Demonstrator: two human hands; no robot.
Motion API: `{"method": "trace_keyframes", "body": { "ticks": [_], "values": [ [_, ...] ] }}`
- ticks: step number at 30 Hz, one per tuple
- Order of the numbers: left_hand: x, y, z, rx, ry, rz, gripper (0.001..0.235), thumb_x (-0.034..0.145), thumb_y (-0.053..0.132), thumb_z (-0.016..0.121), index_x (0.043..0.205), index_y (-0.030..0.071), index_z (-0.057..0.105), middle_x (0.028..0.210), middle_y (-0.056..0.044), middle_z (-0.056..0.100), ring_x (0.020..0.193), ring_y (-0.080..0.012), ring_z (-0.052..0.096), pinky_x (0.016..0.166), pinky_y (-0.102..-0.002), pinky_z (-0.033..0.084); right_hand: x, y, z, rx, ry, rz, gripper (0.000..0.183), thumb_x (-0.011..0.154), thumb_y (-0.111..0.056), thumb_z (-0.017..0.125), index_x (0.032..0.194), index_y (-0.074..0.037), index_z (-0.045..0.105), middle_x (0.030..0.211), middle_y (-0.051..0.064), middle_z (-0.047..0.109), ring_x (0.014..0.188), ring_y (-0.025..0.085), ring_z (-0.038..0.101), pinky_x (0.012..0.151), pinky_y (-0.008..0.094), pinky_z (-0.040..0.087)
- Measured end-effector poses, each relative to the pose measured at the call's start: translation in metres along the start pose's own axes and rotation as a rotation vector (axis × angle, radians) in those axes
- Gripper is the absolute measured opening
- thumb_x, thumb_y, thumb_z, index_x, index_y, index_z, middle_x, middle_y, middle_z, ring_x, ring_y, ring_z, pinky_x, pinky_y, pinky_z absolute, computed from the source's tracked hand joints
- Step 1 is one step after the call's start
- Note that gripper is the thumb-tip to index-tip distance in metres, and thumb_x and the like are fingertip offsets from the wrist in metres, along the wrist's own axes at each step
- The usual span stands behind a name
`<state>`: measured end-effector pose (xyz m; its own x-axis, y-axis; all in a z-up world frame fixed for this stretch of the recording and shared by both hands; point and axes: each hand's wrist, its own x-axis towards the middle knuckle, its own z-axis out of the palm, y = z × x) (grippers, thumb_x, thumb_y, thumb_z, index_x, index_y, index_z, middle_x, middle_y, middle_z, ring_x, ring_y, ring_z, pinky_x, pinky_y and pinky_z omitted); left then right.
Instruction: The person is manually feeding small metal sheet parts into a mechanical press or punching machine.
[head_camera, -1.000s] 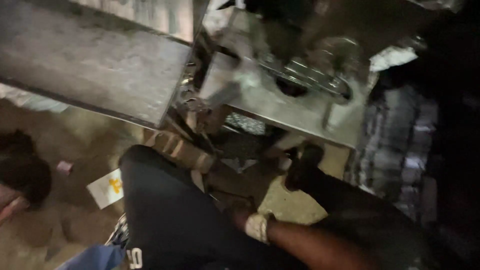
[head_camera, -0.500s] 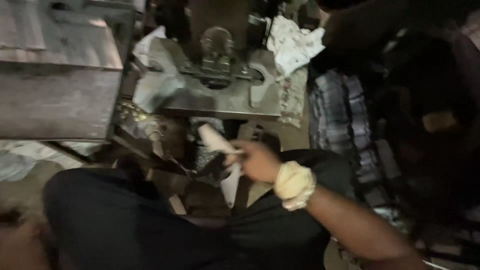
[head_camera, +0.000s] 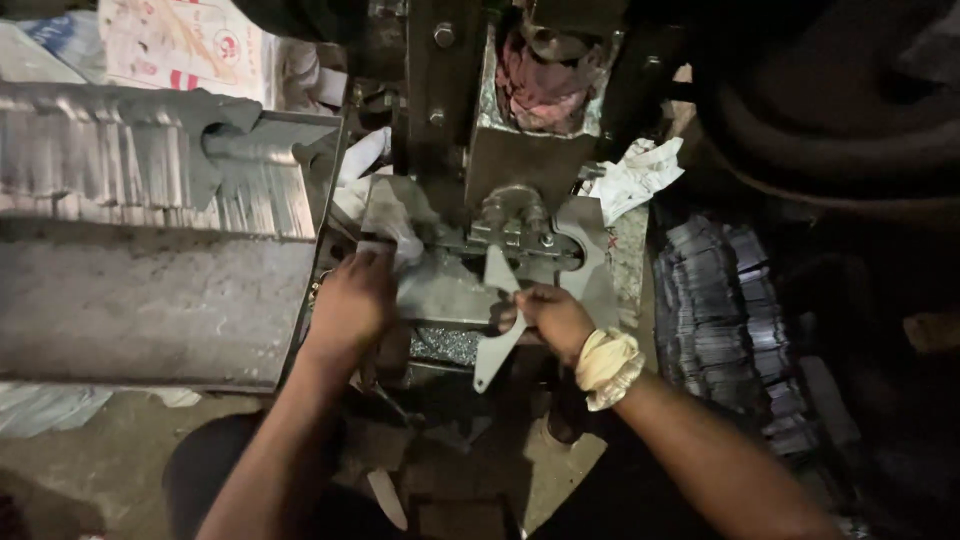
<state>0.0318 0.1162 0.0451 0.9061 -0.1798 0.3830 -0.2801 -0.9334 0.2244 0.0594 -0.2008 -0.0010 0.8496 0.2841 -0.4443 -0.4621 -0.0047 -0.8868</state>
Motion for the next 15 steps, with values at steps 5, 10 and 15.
{"method": "trace_keyframes", "body": {
  "ticks": [5, 10, 15],
  "values": [
    [-0.007, -0.005, -0.016, -0.169, -0.072, -0.02, 0.044, 0.079, 0.003, 0.063, 0.123, 0.002, 0.062, 0.118, -0.018, 0.064, 0.114, -0.0367, 0.063, 0.095, -0.042, 0.053, 0.013, 0.015, 0.016, -0.11, 0.018, -0.003, 0.027, 0.103, -0.024, 0.055, 0.11, 0.001, 0.065, 0.094, 0.01, 0.074, 0.086, 0.022, 0.074, 0.076, 0.039, 0.063],
    [-0.008, -0.005, -0.015, -0.2, -0.088, -0.023, 0.057, 0.076, 0.002, 0.069, 0.133, -0.001, 0.058, 0.131, -0.022, 0.061, 0.123, -0.0386, 0.059, 0.104, -0.042, 0.049, -0.011, -0.005, 0.038, 0.019, 0.132, 0.05, 0.027, 0.103, -0.024, 0.055, 0.107, 0.001, 0.066, 0.093, 0.008, 0.075, 0.082, 0.018, 0.074, 0.075, 0.035, 0.063],
    [-0.01, 0.0, -0.019, -0.278, -0.084, -0.053, 0.076, 0.062, 0.014, 0.082, 0.131, -0.003, 0.057, 0.132, -0.024, 0.058, 0.125, -0.0416, 0.055, 0.103, -0.046, 0.046, -0.016, 0.004, 0.031, 0.053, 0.21, 0.052, 0.025, 0.102, -0.023, 0.054, 0.105, -0.001, 0.067, 0.088, 0.008, 0.074, 0.078, 0.019, 0.073, 0.067, 0.033, 0.059]
  ]
}}
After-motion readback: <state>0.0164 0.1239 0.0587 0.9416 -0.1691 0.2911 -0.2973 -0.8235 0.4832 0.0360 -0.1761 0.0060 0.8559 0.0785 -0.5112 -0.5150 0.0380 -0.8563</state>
